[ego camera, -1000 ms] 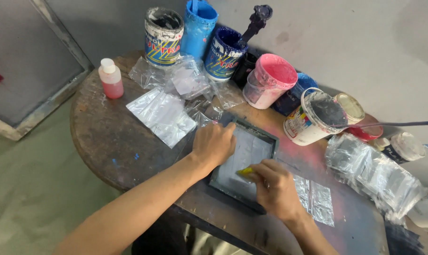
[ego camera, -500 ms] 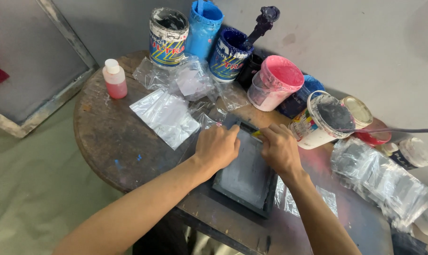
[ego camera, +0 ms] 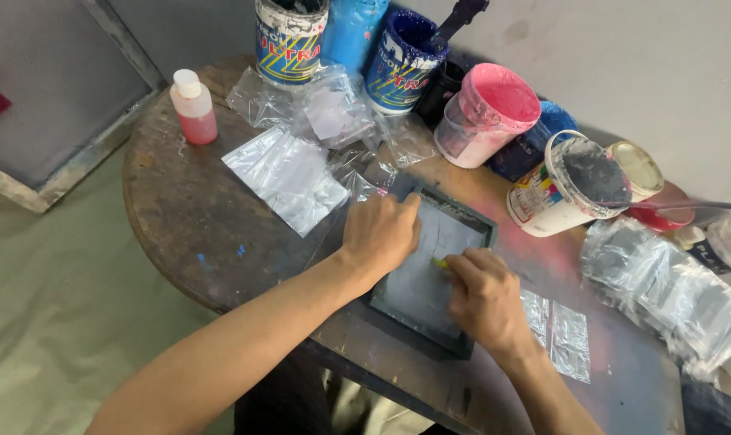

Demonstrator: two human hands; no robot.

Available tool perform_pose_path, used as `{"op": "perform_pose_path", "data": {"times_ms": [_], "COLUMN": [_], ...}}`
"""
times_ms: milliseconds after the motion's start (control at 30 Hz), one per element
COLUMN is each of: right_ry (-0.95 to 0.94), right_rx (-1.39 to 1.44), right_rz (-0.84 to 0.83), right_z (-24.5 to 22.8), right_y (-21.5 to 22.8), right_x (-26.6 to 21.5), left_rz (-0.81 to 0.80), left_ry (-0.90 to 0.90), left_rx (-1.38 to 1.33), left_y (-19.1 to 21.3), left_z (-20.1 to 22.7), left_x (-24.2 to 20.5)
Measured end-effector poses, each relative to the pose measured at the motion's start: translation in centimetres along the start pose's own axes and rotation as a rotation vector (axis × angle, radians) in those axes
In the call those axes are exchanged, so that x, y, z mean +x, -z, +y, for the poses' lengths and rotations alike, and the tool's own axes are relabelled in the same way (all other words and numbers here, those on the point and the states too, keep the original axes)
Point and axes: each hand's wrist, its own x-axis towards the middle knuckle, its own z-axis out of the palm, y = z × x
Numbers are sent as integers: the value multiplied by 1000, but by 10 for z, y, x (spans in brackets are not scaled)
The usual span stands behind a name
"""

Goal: The person uses a yellow squeegee to spread white ink across a screen printing frame. They then press a clear plastic sheet onto the inked screen and lift it to transfer the ink. This process is repeated multiple times with different plastic sheets.

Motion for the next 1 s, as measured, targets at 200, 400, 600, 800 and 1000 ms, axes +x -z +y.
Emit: {"op": "perform_pose_path", "data": {"times_ms": [200,400,600,800,1000], "right_ry": [84,39,-54,31,2], "right_rx": [210,314,79,-14,-8], "right_rz": [-80,-65,178,128,71], "right_z": [-36,-31,39,61,36], "right_y": [25,29,-6,-44,-41], "right_x": [-23,-26,22,60,49], "left_rz": [27,15,-71,-54,-55], "left_ry": [-38,-53,11,-10,-17], "left_rx": [73,38,-38,-49,-50], "left_y": [-34,-32,5,1,6], "left_z": [-10,-12,-1,-5,-3], "left_x": [-1,-1,0,1,3]}}
